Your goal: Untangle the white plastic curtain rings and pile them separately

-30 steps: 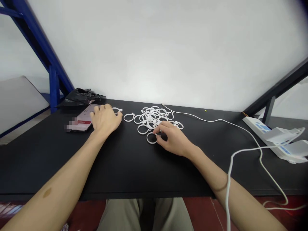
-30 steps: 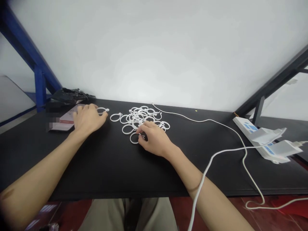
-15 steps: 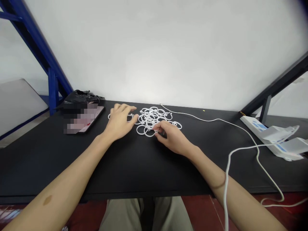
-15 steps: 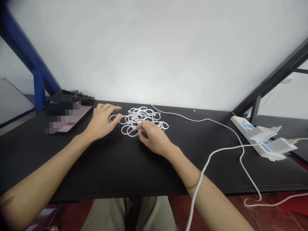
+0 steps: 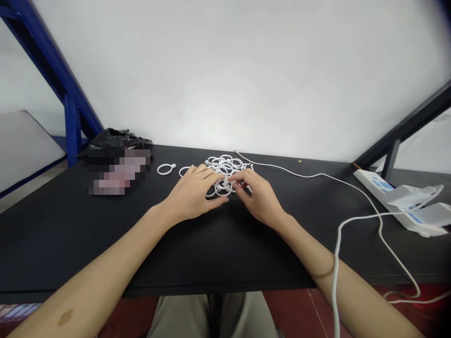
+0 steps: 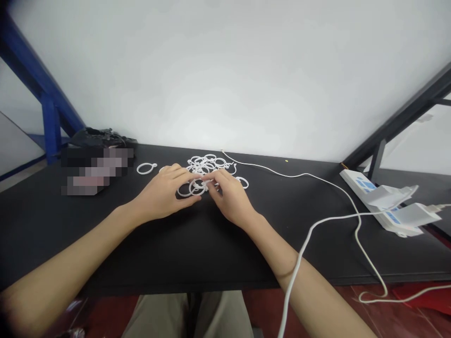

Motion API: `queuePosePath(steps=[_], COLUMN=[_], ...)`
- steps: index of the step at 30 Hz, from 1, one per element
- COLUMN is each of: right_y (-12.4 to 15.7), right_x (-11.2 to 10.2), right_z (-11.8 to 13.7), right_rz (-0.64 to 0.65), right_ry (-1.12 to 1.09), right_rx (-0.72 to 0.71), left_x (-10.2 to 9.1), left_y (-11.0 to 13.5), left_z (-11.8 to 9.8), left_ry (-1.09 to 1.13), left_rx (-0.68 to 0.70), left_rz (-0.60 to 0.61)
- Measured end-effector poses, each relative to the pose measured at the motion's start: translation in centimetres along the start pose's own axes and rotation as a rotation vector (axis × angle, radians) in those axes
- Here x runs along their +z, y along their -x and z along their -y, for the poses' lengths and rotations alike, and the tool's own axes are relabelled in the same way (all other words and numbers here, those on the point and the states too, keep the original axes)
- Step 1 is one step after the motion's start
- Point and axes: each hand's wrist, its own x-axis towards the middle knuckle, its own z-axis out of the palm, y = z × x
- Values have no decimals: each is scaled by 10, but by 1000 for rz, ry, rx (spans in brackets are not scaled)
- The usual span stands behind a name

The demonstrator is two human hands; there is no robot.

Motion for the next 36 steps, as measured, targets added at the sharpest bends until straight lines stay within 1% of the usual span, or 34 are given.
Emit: queuePosePath(steps=[4,6,12,18,21,24,26,27,29,31,33,36], right_y=[0,1,1,0,0,0,0,0,0,0,0,2], right_x=[0,0,0,0,1,4,6,7,7,7,6,6], right_z=[1,2,5,6,6,4,3,2,1,1,1,1], right_rz=[32,44,31,7,9,9,10,11,18,27,48,87], right_ry=[-17,-26,-30,-70,-84,-91,-99,-98,-84,-61,-46,-29], right_rx=[90,113,106,91,109,143,174,193,227,241,237,223], left_x=[1,1,1,3,3,2,1,0,-3,-6,-9,-10], left_y=[0,0,0,-1,-1,-3,-4,-5,-4,-1,4,12], left_z=[-1,-1,-2,-3,-5,-5,-2,3,15,33,51,71], left_ry=[-8,-8,10,37,69,88,54,12,-116,-263,-352,-406], left_rx=[14,17,8,-3,-6,-41,-101,-152,-302,-492,-662,-800], left_rz=[-22,-28,-25,-77,-82,-62,-71,-87,-124,-137,-112,-64])
